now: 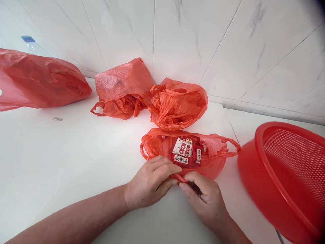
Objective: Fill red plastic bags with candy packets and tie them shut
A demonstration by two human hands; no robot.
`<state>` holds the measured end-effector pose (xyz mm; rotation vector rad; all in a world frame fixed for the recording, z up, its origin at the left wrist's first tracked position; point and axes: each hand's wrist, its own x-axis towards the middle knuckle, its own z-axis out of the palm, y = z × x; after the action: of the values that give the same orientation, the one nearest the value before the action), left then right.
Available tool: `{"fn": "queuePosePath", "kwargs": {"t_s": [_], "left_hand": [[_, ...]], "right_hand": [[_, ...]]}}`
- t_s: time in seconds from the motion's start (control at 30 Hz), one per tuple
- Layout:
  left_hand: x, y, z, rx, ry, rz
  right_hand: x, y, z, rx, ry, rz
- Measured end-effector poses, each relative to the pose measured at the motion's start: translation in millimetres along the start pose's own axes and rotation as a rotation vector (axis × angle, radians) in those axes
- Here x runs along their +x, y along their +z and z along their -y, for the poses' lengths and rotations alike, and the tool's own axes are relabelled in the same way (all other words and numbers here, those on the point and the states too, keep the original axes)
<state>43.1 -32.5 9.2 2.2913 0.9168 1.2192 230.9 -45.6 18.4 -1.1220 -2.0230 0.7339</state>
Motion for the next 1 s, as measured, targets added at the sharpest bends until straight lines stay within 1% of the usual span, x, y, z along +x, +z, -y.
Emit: {"fn": "queuePosePath", "kwargs": {"t_s": [0.13, 0.23, 0.3, 0.37, 0.47, 0.57, 0.73, 0.8, 0.87, 1.0], "left_hand": [[0, 1.1, 0, 0.039, 0.011, -0.006], [-1, 1.0, 1, 0.036, 0.000, -0.047], [-1, -0.9, 3, 0.055, -0.014, -0.097], [0, -3.7, 6, 0.091, -0.025, -0.151], [2, -7.0, 10, 0.165, -0.017, -0.182], [3, -6.6, 13, 0.223, 0.007, -0.151], [-1, -2.1, 14, 0.295, -0.007, -0.038], [-1, -2.0, 15, 0.316, -0.007, -0.028], [-1, -2.8, 14, 0.315, 0.013, -0.039], [2, -3.9, 11, 0.305, 0.038, -0.073]], "right_hand": [[0, -1, 0, -0.017, -0.030, -0.041], [1, -2, -3, -0.066, -0.044, -0.064], [2, -4, -6, -0.155, -0.077, -0.096], [3, -7, -9, -0.278, -0.140, -0.121], [5, -10, -11, -0.399, -0.216, -0.094], [6, -8, -8, -0.404, -0.209, -0.028], [5, -1, -4, -0.384, -0.208, 0.076], [4, 0, -3, -0.380, -0.187, 0.113], [4, -1, -3, -0.352, -0.171, 0.101], [3, -4, -4, -0.276, -0.147, -0.019]]}}
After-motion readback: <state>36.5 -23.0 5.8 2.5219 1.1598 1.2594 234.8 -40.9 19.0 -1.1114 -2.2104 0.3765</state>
